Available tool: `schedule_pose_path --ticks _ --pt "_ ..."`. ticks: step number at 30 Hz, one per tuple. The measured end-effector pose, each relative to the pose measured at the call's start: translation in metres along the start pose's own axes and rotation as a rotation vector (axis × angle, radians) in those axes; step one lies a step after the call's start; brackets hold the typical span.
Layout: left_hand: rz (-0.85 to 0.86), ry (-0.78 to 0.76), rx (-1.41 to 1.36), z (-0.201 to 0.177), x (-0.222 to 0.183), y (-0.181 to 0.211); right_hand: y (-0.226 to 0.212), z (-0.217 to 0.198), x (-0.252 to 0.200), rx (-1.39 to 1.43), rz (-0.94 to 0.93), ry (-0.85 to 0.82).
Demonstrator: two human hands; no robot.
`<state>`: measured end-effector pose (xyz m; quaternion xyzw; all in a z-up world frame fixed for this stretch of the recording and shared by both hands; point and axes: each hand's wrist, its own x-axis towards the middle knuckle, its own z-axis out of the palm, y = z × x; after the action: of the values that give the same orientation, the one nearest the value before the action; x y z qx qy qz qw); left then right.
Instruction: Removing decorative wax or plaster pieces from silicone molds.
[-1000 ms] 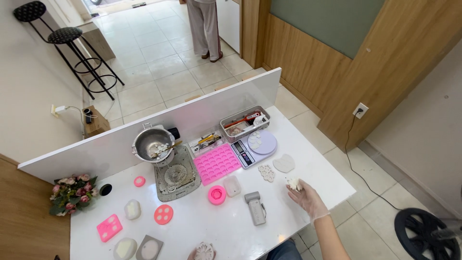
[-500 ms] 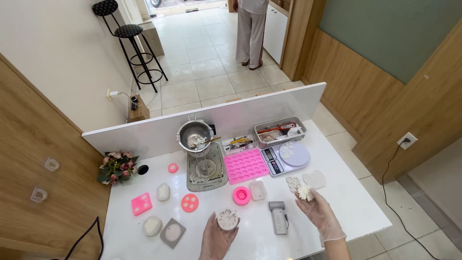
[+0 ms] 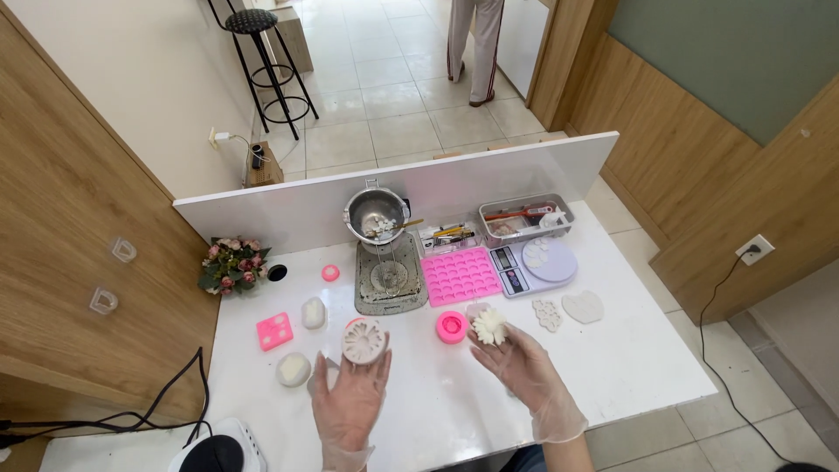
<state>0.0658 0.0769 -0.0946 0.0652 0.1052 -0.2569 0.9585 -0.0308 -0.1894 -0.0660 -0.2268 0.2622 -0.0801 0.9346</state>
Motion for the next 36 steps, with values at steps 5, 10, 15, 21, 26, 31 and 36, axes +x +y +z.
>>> schedule_pose_path --ticks 5,10,15,21,26,31,36 --pt "-0.001 -0.054 -0.031 -0.014 -0.010 0.020 0.001 -0.022 0.002 -0.104 -0.088 -0.235" --pt "-0.107 -0.170 -0.131 -0.024 -0.031 0.015 -0.006 -0.053 -0.002 -0.253 -0.195 -0.045" --pt "-0.197 -0.113 -0.053 -0.043 -0.049 0.012 -0.026 -0.095 0.002 -0.476 -0.075 0.315" --pt "-0.243 -0.072 0.082 -0.085 -0.063 0.004 -0.106 -0.105 0.023 -0.745 -0.134 0.480" --pt "-0.220 0.356 0.321 -0.046 -0.059 -0.018 -0.146 -0.171 0.123 -0.624 -0.202 0.524" --pt "-0.288 -0.049 0.119 -0.082 -0.045 -0.012 -0.171 -0.188 0.204 -0.474 -0.178 0.680" --pt "-0.336 -0.215 0.001 -0.057 -0.030 -0.014 -0.176 -0.193 0.237 -0.669 -0.127 0.745"
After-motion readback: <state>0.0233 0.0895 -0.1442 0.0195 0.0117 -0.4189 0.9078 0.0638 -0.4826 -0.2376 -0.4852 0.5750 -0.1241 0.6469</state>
